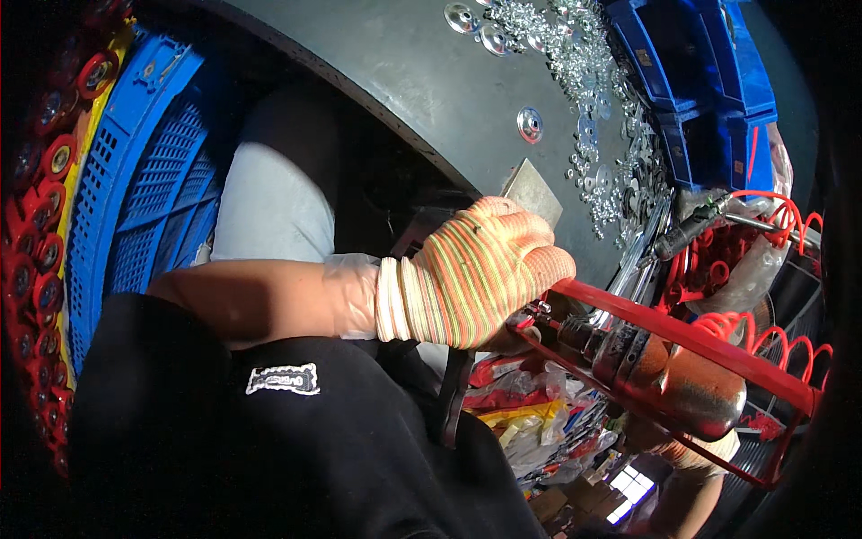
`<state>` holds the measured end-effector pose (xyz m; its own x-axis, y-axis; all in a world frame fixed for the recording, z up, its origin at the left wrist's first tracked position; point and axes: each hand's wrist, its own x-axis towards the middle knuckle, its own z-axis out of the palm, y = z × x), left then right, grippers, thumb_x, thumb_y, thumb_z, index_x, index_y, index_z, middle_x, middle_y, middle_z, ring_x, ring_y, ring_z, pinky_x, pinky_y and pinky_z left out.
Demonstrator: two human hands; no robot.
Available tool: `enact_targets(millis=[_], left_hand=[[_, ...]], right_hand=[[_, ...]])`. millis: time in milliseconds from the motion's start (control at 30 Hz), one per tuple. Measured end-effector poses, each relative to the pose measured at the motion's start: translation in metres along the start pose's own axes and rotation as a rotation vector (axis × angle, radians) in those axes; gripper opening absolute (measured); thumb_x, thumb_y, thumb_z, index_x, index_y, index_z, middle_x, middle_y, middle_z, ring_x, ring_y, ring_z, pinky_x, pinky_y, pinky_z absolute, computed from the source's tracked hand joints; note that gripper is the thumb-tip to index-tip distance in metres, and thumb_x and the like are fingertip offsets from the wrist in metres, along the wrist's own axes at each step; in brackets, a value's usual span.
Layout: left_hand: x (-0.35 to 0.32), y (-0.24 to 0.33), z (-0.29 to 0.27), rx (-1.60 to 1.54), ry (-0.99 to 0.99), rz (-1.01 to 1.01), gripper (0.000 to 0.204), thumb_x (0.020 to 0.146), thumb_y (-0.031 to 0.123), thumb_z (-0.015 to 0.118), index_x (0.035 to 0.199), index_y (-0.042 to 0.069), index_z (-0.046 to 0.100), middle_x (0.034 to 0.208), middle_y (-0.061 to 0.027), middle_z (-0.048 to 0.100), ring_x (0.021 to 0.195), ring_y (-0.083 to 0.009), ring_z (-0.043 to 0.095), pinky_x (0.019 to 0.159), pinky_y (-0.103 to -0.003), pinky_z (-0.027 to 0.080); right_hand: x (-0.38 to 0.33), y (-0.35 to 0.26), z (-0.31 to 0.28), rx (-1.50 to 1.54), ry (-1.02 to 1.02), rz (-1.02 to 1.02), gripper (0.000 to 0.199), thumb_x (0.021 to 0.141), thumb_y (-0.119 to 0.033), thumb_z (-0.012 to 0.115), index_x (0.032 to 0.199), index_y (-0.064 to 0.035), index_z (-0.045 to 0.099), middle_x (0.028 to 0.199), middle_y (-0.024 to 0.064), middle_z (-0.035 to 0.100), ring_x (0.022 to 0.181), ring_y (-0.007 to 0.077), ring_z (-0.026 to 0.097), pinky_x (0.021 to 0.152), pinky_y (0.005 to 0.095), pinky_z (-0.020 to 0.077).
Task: The person assembles small metal hardware components using a pneumatic riveting tool.
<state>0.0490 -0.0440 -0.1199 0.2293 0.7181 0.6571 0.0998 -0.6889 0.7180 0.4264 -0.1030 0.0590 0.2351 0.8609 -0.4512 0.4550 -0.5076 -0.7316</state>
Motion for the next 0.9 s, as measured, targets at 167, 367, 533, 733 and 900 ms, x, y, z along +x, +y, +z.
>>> enact_targets(millis=[167, 367, 533, 733, 900], left_hand=[[-0.001, 0.001, 0.002, -0.016, -0.023, -0.003, 0.043, 0.066, 0.030, 0.068, 0.103, 0.009, 0.059, 0.094, -0.0085, 0.058, 0.092, -0.0282, 0.057, 0.083, -0.042, 0.043], [-0.001, 0.000, 0.001, 0.023, -0.011, 0.026, 0.049, 0.063, 0.035, 0.070, 0.103, 0.009, 0.058, 0.094, -0.0090, 0.058, 0.090, -0.0292, 0.058, 0.082, -0.043, 0.042], [0.004, 0.001, 0.000, -0.016, -0.025, 0.003, 0.056, 0.060, 0.038, 0.076, 0.103, 0.007, 0.058, 0.095, -0.0093, 0.060, 0.089, -0.0294, 0.059, 0.082, -0.043, 0.043], [0.018, 0.012, -0.027, -0.160, -0.274, -0.014, 0.054, 0.057, 0.031, 0.080, 0.101, 0.009, 0.057, 0.096, -0.0079, 0.061, 0.088, -0.0298, 0.059, 0.084, -0.040, 0.043], [0.023, 0.033, -0.052, -1.291, -0.425, -0.148, 0.060, 0.066, 0.009, 0.081, 0.117, 0.003, 0.049, 0.107, -0.0108, 0.060, 0.093, -0.0225, 0.063, 0.081, -0.036, 0.050]], right_hand=[[0.015, -0.026, 0.023, -0.165, -0.006, 0.005, 0.032, 0.075, -0.003, 0.053, 0.106, -0.0048, 0.060, 0.085, 0.0016, 0.056, 0.079, 0.0129, 0.052, 0.072, 0.0287, 0.0450], [-0.004, -0.012, -0.014, -0.342, 0.012, 0.007, 0.035, 0.072, -0.001, 0.053, 0.105, -0.0047, 0.061, 0.082, 0.0001, 0.055, 0.075, 0.0110, 0.050, 0.069, 0.0271, 0.0444], [0.008, -0.099, 0.143, -0.479, 0.043, -0.021, 0.037, 0.069, 0.001, 0.053, 0.105, -0.0046, 0.061, 0.079, -0.0012, 0.054, 0.073, 0.0095, 0.049, 0.066, 0.0257, 0.0439], [-0.013, -0.012, -0.020, -0.604, 0.079, -0.207, 0.040, 0.066, 0.003, 0.054, 0.104, -0.0045, 0.062, 0.076, -0.0027, 0.053, 0.069, 0.0077, 0.048, 0.063, 0.0241, 0.0433], [0.036, 0.025, -0.008, -0.671, 0.289, -0.239, 0.047, 0.066, 0.006, 0.056, 0.112, -0.0019, 0.058, 0.090, 0.0044, 0.060, 0.081, 0.0124, 0.054, 0.075, 0.0245, 0.0451]])
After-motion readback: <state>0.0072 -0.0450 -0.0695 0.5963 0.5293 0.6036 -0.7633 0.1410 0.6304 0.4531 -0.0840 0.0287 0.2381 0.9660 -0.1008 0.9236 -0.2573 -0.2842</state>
